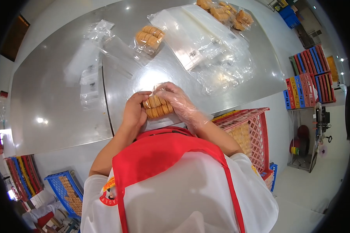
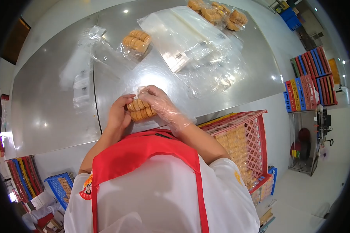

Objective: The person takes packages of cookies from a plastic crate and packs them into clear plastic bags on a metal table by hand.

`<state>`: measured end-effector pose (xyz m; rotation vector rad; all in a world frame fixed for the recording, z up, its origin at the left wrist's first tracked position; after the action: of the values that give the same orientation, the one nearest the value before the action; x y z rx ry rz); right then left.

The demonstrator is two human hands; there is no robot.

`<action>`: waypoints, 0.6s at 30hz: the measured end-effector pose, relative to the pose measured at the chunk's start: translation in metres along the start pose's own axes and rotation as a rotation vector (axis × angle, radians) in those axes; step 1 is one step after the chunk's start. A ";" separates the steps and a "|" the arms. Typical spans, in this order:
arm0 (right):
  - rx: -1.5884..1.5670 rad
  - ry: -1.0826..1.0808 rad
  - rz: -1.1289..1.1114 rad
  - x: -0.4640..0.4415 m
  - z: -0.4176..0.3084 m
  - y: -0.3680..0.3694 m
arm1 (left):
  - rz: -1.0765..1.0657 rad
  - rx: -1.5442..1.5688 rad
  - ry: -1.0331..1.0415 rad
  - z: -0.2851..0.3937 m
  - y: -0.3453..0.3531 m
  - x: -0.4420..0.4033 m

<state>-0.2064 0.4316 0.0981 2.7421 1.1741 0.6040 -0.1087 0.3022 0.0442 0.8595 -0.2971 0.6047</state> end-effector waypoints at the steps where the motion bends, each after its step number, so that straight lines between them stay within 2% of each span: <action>1: -0.053 -0.010 -0.018 -0.003 0.013 -0.006 | -0.016 -0.013 -0.016 -0.001 -0.001 0.001; 5: -0.111 0.047 -0.054 0.005 0.018 -0.006 | -0.039 -0.027 -0.153 0.005 0.007 0.022; 7: -0.100 0.191 -0.069 0.024 0.010 0.002 | -0.051 -0.064 -0.257 0.010 0.004 0.039; 10: -0.094 0.285 -0.160 0.036 0.008 0.003 | -0.272 -0.102 -0.396 0.015 -0.006 0.048; 11: -0.116 0.298 -0.180 0.038 0.006 0.005 | -0.220 -0.220 -0.367 0.019 -0.012 0.052; 14: -0.093 0.355 -0.218 0.043 -0.006 0.010 | -0.231 -0.283 -0.341 0.020 -0.020 0.052; 17: -0.118 0.392 -0.263 0.043 -0.005 0.003 | -0.442 -0.352 -0.262 0.021 -0.022 0.055; 18: -0.145 0.402 -0.280 0.044 -0.002 0.001 | -0.489 -0.403 -0.150 0.020 -0.025 0.052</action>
<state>-0.1791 0.4621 0.1139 2.3403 1.4898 1.1829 -0.0528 0.2939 0.0656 0.5560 -0.3164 0.0191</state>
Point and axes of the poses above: each hand's wrist, its own x-axis away from the middle knuckle, its own y-axis out of the palm, z = x × y, the point moved 4 cm from there along -x, towards the middle knuckle, and after that the axes turned 1 degree about -z, right-handed, at the moved point
